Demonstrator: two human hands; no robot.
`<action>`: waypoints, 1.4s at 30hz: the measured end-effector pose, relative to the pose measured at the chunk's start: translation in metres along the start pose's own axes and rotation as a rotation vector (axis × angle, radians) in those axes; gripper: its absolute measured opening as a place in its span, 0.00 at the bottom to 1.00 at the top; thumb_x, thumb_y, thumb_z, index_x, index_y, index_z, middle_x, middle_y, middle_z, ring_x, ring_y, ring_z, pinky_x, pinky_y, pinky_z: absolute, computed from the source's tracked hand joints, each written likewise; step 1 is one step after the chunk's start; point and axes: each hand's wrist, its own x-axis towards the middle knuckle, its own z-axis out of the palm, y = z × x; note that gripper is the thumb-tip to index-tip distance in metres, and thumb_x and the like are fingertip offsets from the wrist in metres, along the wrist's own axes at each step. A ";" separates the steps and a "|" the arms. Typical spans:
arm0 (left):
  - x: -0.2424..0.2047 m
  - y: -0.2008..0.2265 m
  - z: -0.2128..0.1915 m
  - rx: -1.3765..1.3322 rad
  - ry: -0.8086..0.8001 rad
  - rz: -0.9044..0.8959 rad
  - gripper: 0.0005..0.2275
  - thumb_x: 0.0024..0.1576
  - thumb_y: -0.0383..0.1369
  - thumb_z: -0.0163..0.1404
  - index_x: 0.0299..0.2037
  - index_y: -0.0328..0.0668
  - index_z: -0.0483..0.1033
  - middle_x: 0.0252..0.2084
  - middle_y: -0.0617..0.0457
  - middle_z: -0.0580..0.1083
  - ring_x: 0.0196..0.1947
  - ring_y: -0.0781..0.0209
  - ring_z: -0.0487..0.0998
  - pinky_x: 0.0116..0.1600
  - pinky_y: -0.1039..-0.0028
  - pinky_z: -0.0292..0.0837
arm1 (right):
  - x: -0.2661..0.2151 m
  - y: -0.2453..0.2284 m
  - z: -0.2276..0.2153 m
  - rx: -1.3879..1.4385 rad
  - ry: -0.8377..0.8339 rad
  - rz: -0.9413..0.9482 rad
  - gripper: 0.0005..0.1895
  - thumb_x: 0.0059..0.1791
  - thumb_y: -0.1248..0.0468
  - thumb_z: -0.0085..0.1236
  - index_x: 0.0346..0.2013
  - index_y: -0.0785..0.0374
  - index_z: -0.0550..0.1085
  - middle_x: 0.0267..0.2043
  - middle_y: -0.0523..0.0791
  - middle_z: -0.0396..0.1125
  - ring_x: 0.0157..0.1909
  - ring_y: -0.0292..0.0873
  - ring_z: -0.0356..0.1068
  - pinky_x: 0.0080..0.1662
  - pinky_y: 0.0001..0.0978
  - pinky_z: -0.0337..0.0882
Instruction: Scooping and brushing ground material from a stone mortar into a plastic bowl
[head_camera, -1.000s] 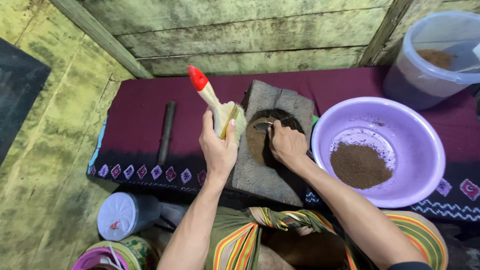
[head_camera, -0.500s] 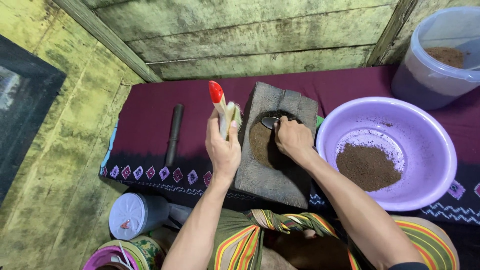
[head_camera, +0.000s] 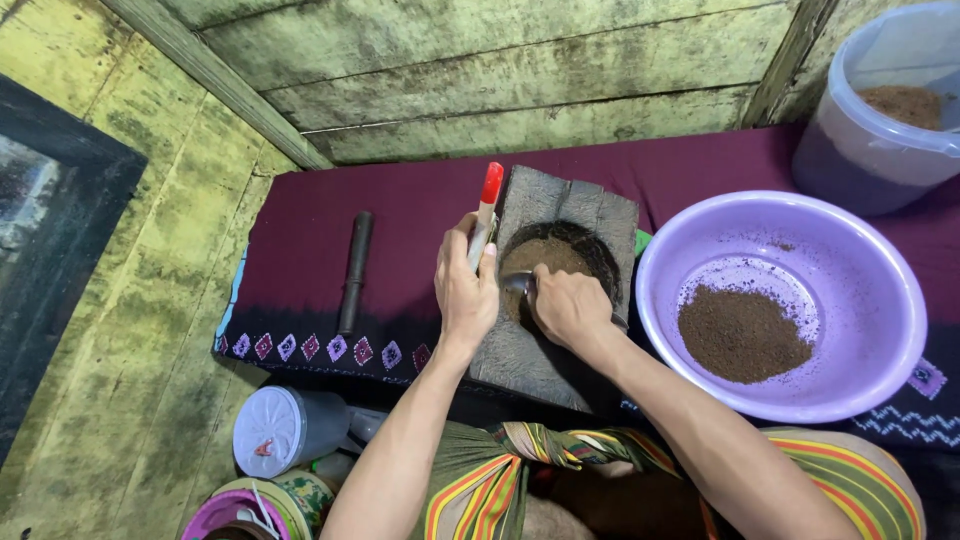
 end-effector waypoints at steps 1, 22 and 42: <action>0.001 -0.004 0.001 -0.001 0.001 0.002 0.16 0.62 0.29 0.46 0.61 0.38 0.67 0.53 0.41 0.72 0.53 0.34 0.74 0.56 0.39 0.67 | -0.006 0.000 -0.004 -0.001 0.002 0.000 0.24 0.56 0.59 0.25 0.51 0.64 0.72 0.33 0.57 0.76 0.42 0.64 0.79 0.45 0.58 0.77; 0.005 0.000 0.002 -0.132 -0.061 -0.023 0.18 0.59 0.24 0.49 0.60 0.40 0.69 0.53 0.42 0.69 0.57 0.36 0.72 0.64 0.48 0.65 | 0.024 0.015 0.009 0.160 0.118 0.163 0.24 0.57 0.48 0.32 0.53 0.61 0.70 0.33 0.60 0.75 0.43 0.68 0.78 0.45 0.64 0.75; 0.006 0.001 0.000 -0.097 -0.115 -0.091 0.18 0.60 0.26 0.48 0.62 0.42 0.68 0.55 0.44 0.68 0.61 0.38 0.70 0.66 0.49 0.62 | 0.018 0.024 -0.005 0.025 0.088 0.127 0.25 0.56 0.62 0.29 0.64 0.61 0.68 0.34 0.58 0.76 0.42 0.65 0.78 0.44 0.60 0.76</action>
